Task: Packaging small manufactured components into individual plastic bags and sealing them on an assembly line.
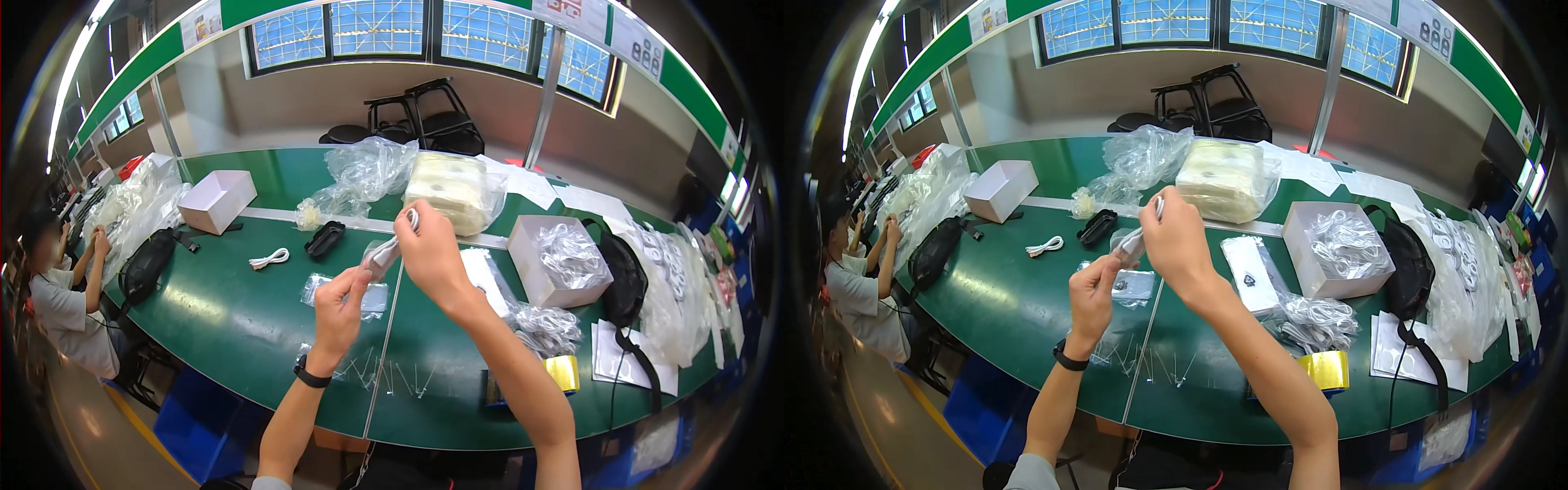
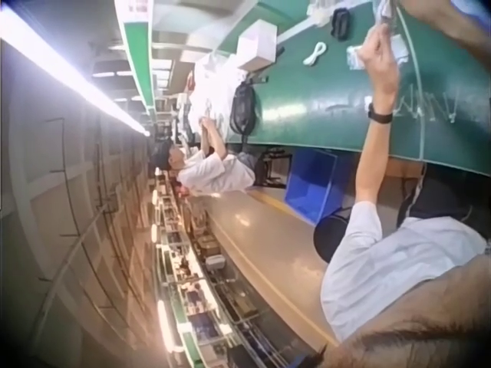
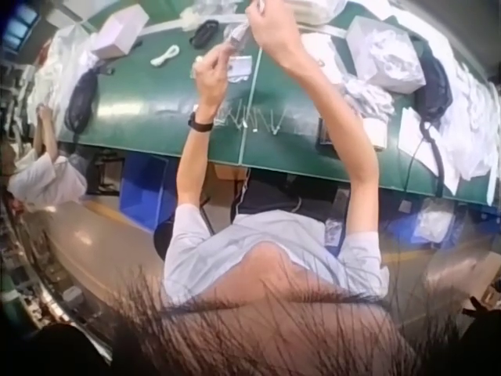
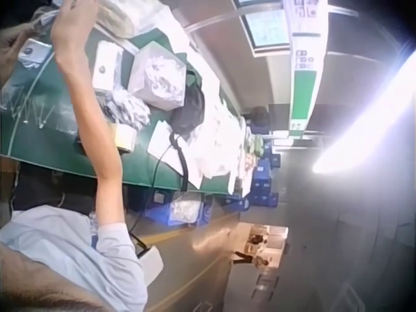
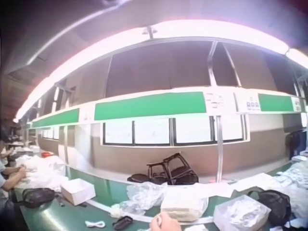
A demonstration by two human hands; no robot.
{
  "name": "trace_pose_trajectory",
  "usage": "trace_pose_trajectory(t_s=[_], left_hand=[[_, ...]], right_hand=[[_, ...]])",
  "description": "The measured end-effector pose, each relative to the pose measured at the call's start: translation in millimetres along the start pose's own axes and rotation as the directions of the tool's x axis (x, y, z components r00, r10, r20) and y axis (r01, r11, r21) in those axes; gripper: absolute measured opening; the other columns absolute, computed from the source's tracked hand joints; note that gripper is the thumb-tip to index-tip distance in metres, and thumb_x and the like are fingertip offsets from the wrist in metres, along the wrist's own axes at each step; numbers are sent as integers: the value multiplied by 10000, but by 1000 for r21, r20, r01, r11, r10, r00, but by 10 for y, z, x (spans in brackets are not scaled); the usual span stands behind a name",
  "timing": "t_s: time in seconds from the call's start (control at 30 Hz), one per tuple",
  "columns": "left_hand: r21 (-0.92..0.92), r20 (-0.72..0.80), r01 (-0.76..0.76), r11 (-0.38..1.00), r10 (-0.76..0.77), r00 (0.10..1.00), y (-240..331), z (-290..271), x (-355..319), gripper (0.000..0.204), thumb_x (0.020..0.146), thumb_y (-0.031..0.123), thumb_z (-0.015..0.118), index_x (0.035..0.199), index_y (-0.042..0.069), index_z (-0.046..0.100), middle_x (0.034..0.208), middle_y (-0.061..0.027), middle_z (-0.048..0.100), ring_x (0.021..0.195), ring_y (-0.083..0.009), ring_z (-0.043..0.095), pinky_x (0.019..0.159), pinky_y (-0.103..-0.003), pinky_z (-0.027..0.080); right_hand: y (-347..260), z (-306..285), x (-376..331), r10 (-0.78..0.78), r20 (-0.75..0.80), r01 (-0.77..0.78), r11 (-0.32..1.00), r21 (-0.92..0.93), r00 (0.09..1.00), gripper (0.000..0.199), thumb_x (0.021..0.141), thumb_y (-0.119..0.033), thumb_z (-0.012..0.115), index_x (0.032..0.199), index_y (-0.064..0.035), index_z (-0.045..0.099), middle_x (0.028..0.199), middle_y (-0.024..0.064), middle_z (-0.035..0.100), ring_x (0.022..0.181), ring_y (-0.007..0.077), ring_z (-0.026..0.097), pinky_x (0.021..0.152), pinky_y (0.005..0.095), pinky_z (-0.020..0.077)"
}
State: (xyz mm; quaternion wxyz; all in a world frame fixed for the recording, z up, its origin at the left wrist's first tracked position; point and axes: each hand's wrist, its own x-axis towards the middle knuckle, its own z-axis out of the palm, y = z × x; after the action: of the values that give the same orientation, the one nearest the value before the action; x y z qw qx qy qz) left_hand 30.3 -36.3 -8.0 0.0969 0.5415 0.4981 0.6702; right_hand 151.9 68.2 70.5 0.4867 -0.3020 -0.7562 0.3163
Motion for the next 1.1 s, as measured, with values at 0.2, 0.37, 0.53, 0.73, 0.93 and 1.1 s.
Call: trace_pose_trajectory(t_s=[0.2, 0.37, 0.53, 0.73, 0.93, 1.1], left_hand=[[-160, 81, 191, 968, -180, 980, 80, 51, -4, 316, 1027, 177, 616, 1182, -90, 685, 933, -34, 716, 815, -42, 611, 742, -207, 489], [-284, 231, 338, 897, -278, 932, -144, -34, -11, 281, 1026, 158, 617, 1174, -69, 689, 978, -54, 727, 862, -75, 663, 776, -226, 519], [-423, 318, 472, 773, -361, 877, -125, -10, 0, 305, 1052, 212, 575, 1173, -47, 679, 1043, -72, 724, 923, -118, 699, 846, -249, 548], [-570, 332, 470, 674, -333, 882, -104, -1, 23, 383, 1076, 273, 515, 1225, -55, 645, 1125, -133, 720, 997, -193, 718, 916, -321, 569], [-583, 247, 397, 708, -311, 918, -161, -4, 13, 410, 1098, 285, 458, 1239, -54, 641, 1101, -113, 720, 969, -190, 718, 904, -331, 580], [-401, 213, 346, 848, -281, 936, -173, 7, -9, 417, 1109, 278, 436, 1171, -54, 681, 1046, -90, 729, 824, -128, 692, 763, -261, 564]], right_hand=[[-32, 7, 3, 2, 103, 12, 991, -135, 995, 233, 951, -166, 591, 966, 66, 605, 733, 203, 655, 648, 299, 631, 636, 400, 491], [-90, -5, -15, -69, 371, 105, 992, -76, 926, 340, 941, -266, 641, 949, 73, 625, 768, 260, 667, 745, 431, 655, 696, 473, 510], [-122, -39, -16, 8, 361, 15, 998, -61, 933, 366, 904, -302, 743, 930, 56, 670, 707, 143, 664, 614, 185, 605, 578, 337, 481], [-60, -56, -48, -56, 275, 95, 987, -130, 960, 383, 860, -325, 792, 836, 45, 696, 689, 108, 652, 594, 195, 588, 567, 334, 474], [-106, -141, -63, -91, 369, 210, 932, -297, 925, 334, 844, -310, 796, 910, 13, 738, 858, 123, 664, 770, 250, 625, 718, 350, 509], [68, -120, -140, -345, 351, 449, 848, -280, 871, 349, 867, -324, 776, 969, 8, 736, 1052, 157, 650, 911, 272, 628, 832, 342, 504]])
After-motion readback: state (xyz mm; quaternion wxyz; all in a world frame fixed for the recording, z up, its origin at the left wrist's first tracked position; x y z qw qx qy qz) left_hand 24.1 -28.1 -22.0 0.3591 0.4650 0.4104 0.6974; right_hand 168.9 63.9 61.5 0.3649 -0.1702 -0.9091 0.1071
